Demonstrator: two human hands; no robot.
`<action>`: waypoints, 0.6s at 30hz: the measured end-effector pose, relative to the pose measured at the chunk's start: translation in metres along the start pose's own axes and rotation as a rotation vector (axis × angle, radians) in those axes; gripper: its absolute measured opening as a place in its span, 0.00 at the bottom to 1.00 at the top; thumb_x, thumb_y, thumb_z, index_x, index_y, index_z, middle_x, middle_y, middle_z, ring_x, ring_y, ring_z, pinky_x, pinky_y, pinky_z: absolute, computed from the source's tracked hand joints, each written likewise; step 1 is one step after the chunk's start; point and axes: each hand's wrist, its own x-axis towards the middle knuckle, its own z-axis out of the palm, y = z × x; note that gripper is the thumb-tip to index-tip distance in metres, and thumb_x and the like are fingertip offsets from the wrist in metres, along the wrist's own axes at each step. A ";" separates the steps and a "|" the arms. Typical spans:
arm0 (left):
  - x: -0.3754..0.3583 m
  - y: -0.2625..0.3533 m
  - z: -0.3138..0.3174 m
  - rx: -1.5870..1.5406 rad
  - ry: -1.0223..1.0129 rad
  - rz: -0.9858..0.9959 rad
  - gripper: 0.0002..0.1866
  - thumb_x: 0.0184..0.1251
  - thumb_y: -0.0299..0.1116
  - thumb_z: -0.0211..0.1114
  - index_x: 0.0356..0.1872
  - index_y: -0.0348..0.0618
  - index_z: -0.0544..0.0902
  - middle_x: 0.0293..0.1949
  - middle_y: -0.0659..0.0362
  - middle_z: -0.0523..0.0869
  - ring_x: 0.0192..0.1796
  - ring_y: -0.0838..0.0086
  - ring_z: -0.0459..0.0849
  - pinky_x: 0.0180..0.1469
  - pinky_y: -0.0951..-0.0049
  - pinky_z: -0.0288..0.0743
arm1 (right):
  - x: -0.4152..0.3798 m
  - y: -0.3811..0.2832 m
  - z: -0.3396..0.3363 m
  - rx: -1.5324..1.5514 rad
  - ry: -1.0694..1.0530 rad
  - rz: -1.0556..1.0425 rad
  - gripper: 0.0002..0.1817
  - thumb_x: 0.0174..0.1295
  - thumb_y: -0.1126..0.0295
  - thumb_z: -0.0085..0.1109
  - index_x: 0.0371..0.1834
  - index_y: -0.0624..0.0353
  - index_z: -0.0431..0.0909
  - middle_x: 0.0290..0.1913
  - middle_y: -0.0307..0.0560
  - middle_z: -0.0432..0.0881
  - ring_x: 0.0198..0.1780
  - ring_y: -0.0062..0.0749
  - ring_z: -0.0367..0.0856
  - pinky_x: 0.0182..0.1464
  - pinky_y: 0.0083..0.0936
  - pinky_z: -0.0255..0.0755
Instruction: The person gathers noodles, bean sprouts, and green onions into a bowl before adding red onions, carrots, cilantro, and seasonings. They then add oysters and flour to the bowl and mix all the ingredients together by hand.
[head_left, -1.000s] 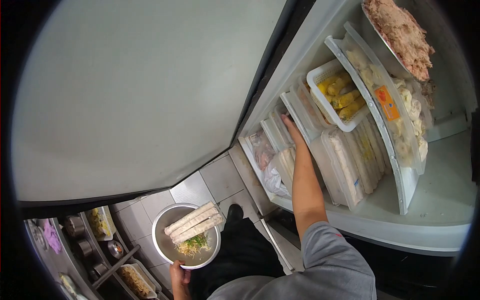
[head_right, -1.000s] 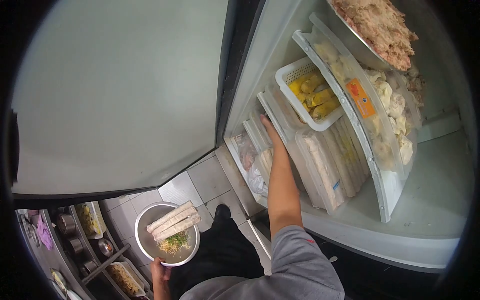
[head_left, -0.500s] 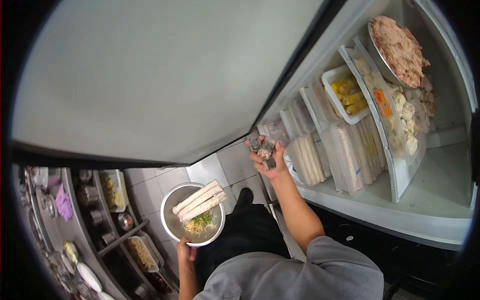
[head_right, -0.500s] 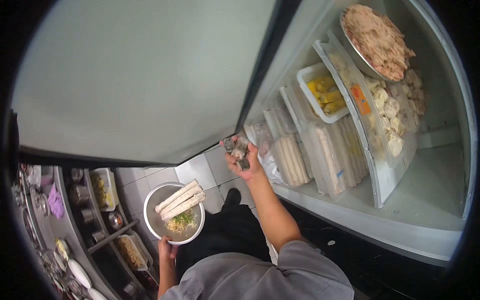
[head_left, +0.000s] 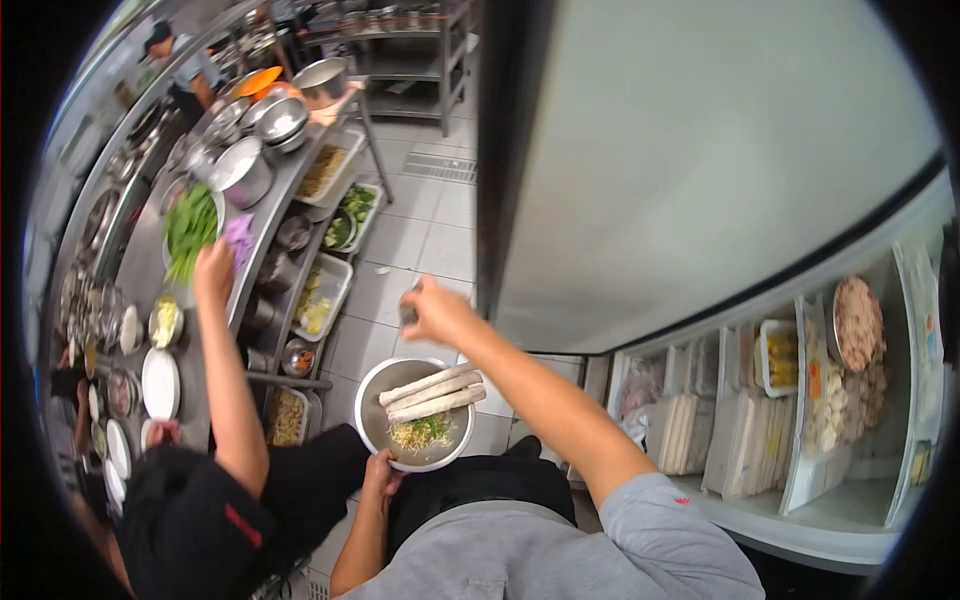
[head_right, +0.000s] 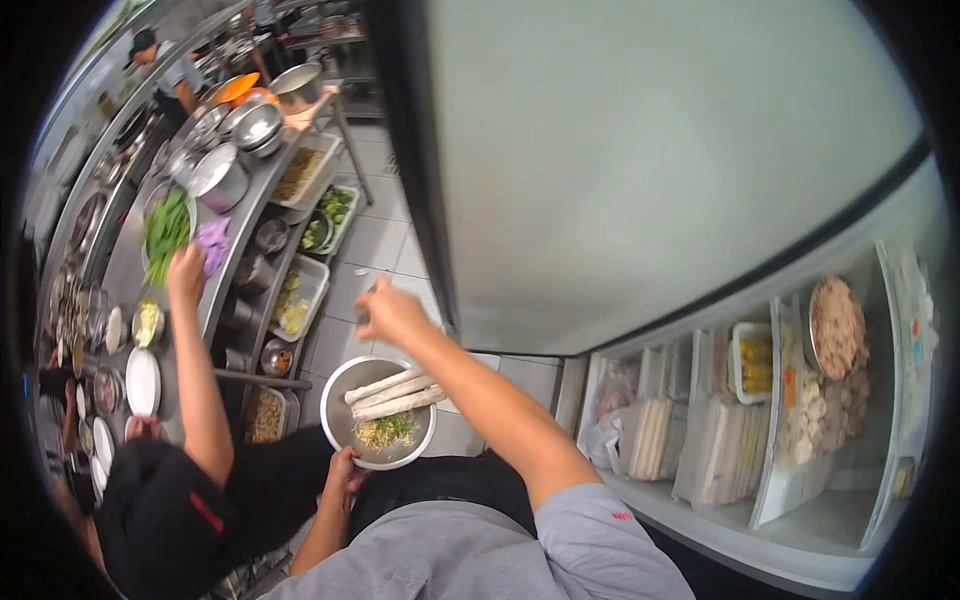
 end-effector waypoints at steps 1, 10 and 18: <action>-0.001 0.008 0.002 -0.030 0.009 0.011 0.21 0.52 0.27 0.55 0.47 0.26 0.76 0.40 0.46 0.84 0.36 0.55 0.86 0.33 0.56 0.83 | 0.030 0.007 -0.001 -0.149 -0.039 0.052 0.30 0.41 0.52 0.76 0.49 0.50 0.83 0.51 0.56 0.75 0.48 0.52 0.82 0.51 0.41 0.78; 0.025 0.079 -0.015 -0.015 -0.080 0.006 0.24 0.54 0.26 0.54 0.54 0.25 0.72 0.45 0.44 0.83 0.40 0.55 0.86 0.37 0.55 0.84 | 0.119 0.085 -0.004 0.881 1.195 0.690 0.18 0.58 0.57 0.69 0.40 0.60 0.77 0.27 0.37 0.75 0.23 0.28 0.71 0.28 0.33 0.69; 0.050 0.128 -0.011 0.194 -0.223 -0.143 0.26 0.53 0.24 0.57 0.56 0.27 0.71 0.45 0.44 0.82 0.40 0.52 0.86 0.40 0.52 0.83 | -0.002 -0.006 0.018 1.071 1.043 0.589 0.15 0.60 0.68 0.67 0.48 0.61 0.79 0.36 0.36 0.78 0.35 0.19 0.74 0.36 0.20 0.69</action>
